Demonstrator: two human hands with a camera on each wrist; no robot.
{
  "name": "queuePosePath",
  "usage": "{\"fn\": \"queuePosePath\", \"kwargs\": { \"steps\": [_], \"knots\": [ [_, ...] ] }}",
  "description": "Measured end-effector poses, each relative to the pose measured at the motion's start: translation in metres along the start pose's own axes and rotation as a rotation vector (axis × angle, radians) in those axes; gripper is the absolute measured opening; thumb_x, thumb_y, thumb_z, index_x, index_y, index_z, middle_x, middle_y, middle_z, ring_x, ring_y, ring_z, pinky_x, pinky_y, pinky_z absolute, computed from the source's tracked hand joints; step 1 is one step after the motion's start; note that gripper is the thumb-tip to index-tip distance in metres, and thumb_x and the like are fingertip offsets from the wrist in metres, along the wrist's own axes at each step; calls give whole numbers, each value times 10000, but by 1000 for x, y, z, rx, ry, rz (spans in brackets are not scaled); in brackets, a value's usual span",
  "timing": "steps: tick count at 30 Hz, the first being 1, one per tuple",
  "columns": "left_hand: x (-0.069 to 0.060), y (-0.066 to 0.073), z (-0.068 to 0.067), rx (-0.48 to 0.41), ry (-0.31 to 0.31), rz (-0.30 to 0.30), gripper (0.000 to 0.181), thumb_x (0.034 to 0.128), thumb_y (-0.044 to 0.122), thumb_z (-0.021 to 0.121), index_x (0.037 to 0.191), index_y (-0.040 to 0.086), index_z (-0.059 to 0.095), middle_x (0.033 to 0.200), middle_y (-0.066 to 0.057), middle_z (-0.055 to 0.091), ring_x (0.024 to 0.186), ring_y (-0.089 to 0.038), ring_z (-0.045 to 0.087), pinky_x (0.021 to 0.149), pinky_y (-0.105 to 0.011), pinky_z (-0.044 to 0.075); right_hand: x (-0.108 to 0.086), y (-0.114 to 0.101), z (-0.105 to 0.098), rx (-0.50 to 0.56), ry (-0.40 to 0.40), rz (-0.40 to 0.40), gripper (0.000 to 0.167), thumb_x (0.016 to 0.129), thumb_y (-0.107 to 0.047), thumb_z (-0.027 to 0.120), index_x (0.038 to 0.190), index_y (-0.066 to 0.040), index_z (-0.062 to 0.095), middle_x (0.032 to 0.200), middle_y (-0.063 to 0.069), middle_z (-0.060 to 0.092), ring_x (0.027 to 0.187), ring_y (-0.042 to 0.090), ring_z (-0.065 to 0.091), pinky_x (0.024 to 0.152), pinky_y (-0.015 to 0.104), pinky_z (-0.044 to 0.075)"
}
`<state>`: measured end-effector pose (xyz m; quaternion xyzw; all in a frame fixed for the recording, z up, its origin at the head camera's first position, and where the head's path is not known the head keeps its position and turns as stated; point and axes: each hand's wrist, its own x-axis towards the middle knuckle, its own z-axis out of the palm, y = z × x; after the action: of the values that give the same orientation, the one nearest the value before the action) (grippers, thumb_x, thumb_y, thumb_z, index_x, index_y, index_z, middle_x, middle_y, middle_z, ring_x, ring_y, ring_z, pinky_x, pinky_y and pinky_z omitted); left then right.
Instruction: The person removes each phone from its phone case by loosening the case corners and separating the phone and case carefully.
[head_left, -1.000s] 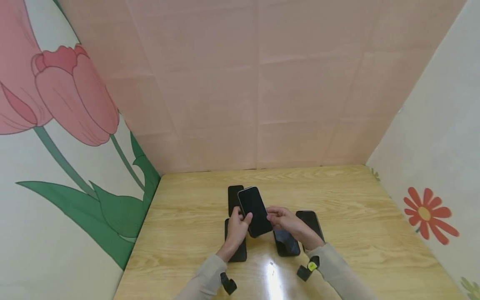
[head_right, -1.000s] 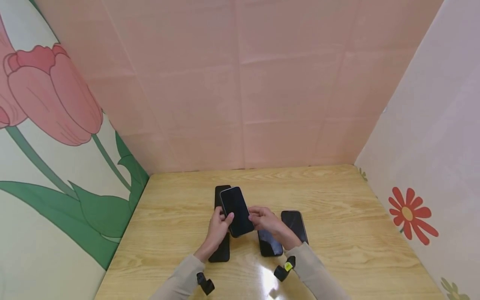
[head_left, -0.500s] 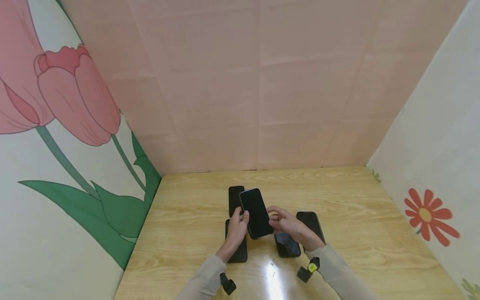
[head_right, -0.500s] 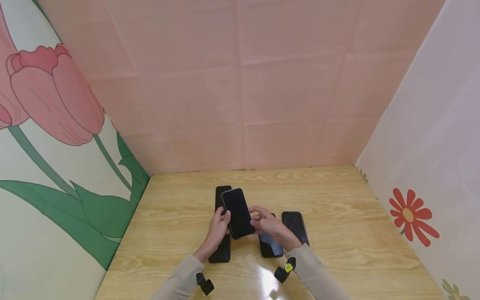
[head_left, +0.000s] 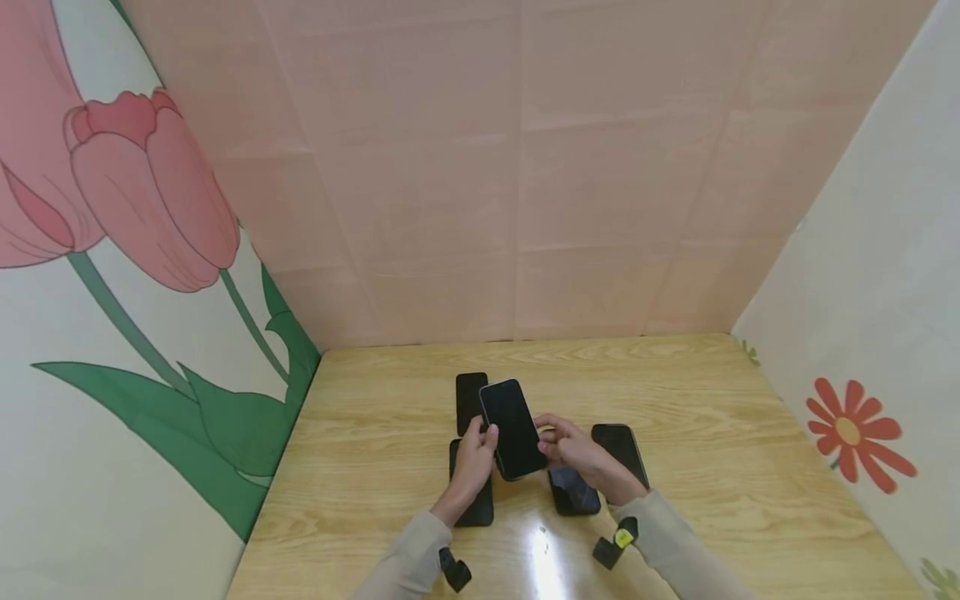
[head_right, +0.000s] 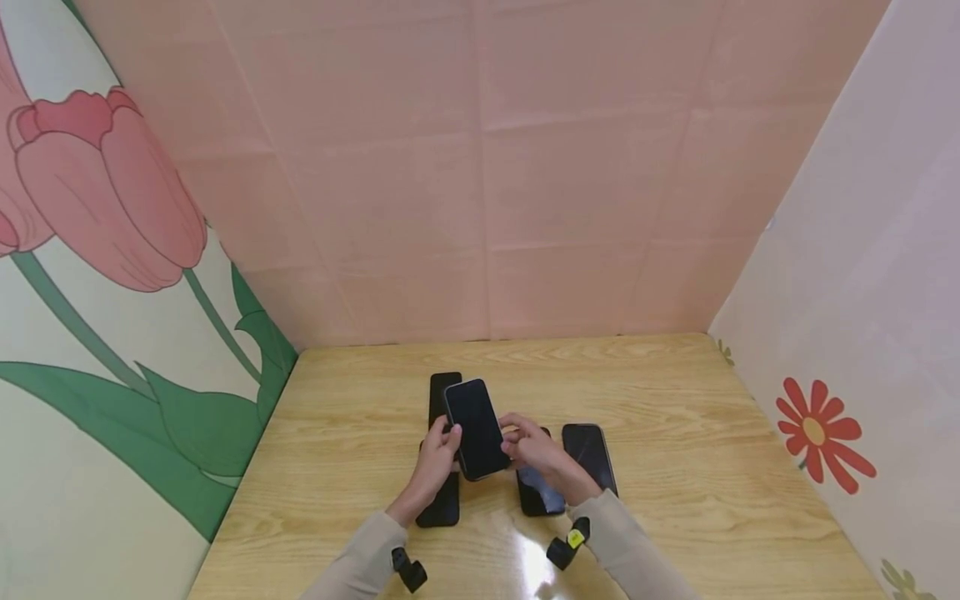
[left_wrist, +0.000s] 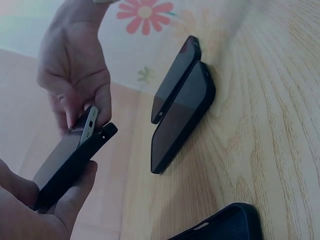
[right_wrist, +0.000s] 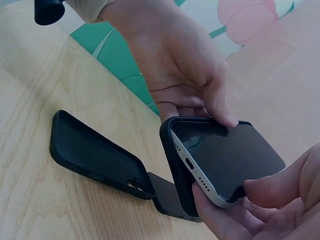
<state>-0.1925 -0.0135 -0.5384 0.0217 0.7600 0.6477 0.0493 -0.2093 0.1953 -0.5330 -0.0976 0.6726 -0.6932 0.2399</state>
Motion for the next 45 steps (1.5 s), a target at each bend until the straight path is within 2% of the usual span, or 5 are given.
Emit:
{"fn": "queuePosePath", "kwargs": {
  "steps": [8, 17, 27, 34, 45],
  "knots": [
    [0, -5, -2, 42, -5, 29, 400, 1073, 200, 441, 1391, -41, 417, 713, -51, 564, 510, -153, 485, 501, -284, 413, -1, 1, 2, -15, 38, 4, 329, 951, 118, 426, 1278, 93, 450, 981, 103, 690, 850, 203, 675, 806, 491, 530],
    [-2, -4, -6, 61, 41, 32, 477, 1071, 195, 445, 1426, -111, 359, 980, -195, 657, 582, -234, 556, 621, -479, 541, -4, 4, -4, -45, 64, 25, 324, 951, 105, 449, 1274, 89, 435, 956, 81, 676, 831, 183, 653, 815, 505, 520],
    [-2, -6, -9, 57, 33, 19, 487, 1073, 249, 443, 1429, -77, 377, 1044, -214, 665, 583, -251, 568, 592, -365, 521, -5, 4, -9, -52, 60, 37, 298, 942, 99, 462, 1239, 86, 446, 905, 84, 649, 781, 181, 630, 751, 428, 526],
    [-1, -6, -9, 17, 26, 20, 412, 1075, 236, 438, 1379, -42, 436, 1002, -189, 678, 637, -209, 621, 621, -398, 552, -7, 3, -15, -56, 63, 47, 319, 937, 106, 452, 1255, 96, 434, 965, 107, 685, 814, 196, 666, 848, 552, 513],
    [0, -6, -12, -17, 28, -14, 490, 1078, 255, 425, 1446, -61, 365, 1152, -275, 631, 788, -262, 664, 680, -408, 562, -9, 3, -19, -48, 63, 55, 307, 952, 100, 444, 1259, 105, 448, 955, 103, 701, 815, 196, 678, 810, 455, 538]
  ]
}}
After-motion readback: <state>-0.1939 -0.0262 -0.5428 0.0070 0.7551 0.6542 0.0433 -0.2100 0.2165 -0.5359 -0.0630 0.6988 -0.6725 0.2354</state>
